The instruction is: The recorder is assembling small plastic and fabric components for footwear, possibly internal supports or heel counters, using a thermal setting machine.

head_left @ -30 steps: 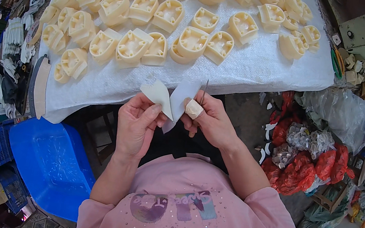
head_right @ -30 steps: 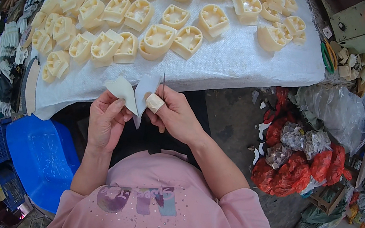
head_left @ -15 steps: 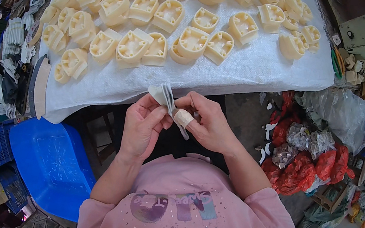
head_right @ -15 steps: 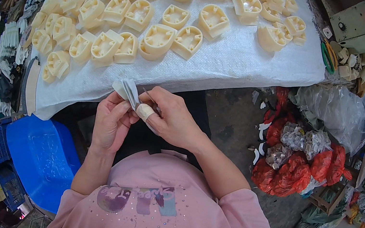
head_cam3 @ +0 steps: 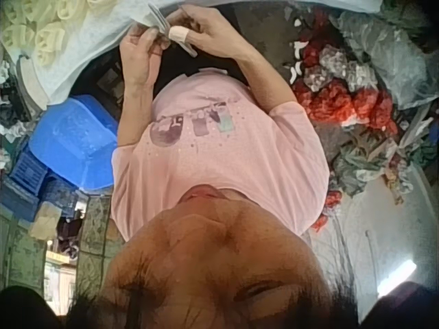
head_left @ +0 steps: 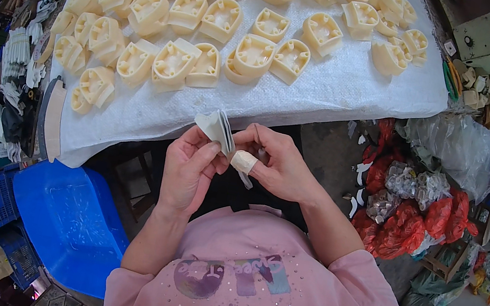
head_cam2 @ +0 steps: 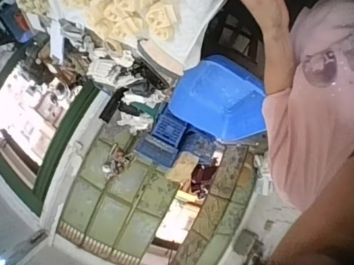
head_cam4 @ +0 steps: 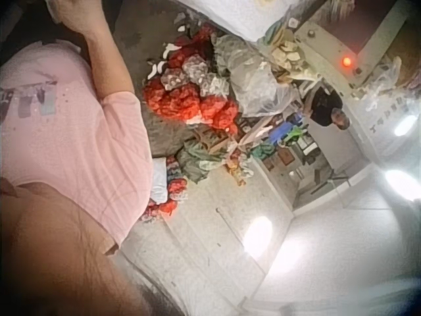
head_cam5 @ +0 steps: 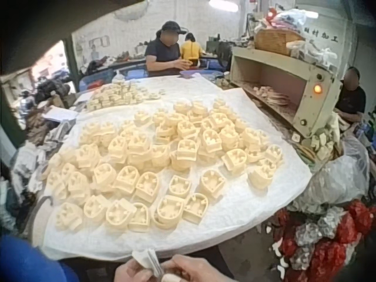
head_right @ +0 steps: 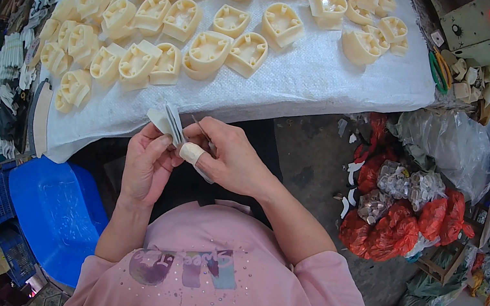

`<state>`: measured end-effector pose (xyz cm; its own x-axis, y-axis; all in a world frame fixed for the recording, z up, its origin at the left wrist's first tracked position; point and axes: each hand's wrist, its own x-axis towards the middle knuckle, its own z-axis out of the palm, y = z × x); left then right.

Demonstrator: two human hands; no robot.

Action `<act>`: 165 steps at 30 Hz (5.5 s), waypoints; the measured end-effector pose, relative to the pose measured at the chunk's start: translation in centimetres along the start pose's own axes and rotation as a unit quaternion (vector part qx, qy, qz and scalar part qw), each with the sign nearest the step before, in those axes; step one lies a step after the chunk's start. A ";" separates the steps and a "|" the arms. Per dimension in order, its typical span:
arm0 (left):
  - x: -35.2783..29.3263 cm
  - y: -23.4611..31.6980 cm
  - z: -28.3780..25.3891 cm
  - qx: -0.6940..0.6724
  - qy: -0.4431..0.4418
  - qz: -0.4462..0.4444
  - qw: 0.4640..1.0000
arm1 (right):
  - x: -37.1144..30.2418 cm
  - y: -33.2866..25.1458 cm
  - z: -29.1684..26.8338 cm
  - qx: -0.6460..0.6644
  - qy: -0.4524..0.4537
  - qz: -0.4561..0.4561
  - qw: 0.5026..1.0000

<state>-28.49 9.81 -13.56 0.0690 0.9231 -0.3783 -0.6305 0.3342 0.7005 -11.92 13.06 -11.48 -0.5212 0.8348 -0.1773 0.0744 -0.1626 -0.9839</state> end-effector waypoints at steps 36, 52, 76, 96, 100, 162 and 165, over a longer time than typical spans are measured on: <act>0.0 0.1 0.1 0.079 -0.043 0.007 0.996 | -0.2 0.5 -0.3 -0.063 -0.003 -0.024 0.998; -0.1 0.2 0.2 0.069 -0.054 -0.011 0.996 | -0.1 2.0 -0.6 0.013 -0.019 -0.049 0.999; 0.2 0.4 0.7 0.157 -0.066 0.009 0.985 | -0.3 1.9 -0.9 0.071 -0.022 -0.008 0.997; 0.3 0.1 0.3 0.145 -0.070 -0.002 0.987 | -0.5 2.2 -1.0 0.073 -0.016 0.006 0.997; 0.2 0.3 0.3 0.145 -0.078 -0.001 0.986 | -0.5 1.6 -1.1 0.089 -0.022 0.033 0.995; -0.2 -0.6 0.5 0.303 -0.053 0.143 0.941 | -1.4 1.9 -0.3 -0.013 0.080 -0.017 0.997; -0.2 -0.8 0.4 0.299 -0.050 0.134 0.943 | -1.4 1.8 -0.6 0.028 0.059 0.017 0.998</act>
<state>-27.69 9.43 -13.76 0.0606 0.9931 -0.1003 -0.0890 0.1055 0.9904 -10.54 11.89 -13.00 -0.4152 0.8837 -0.2159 0.0404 -0.2192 -0.9748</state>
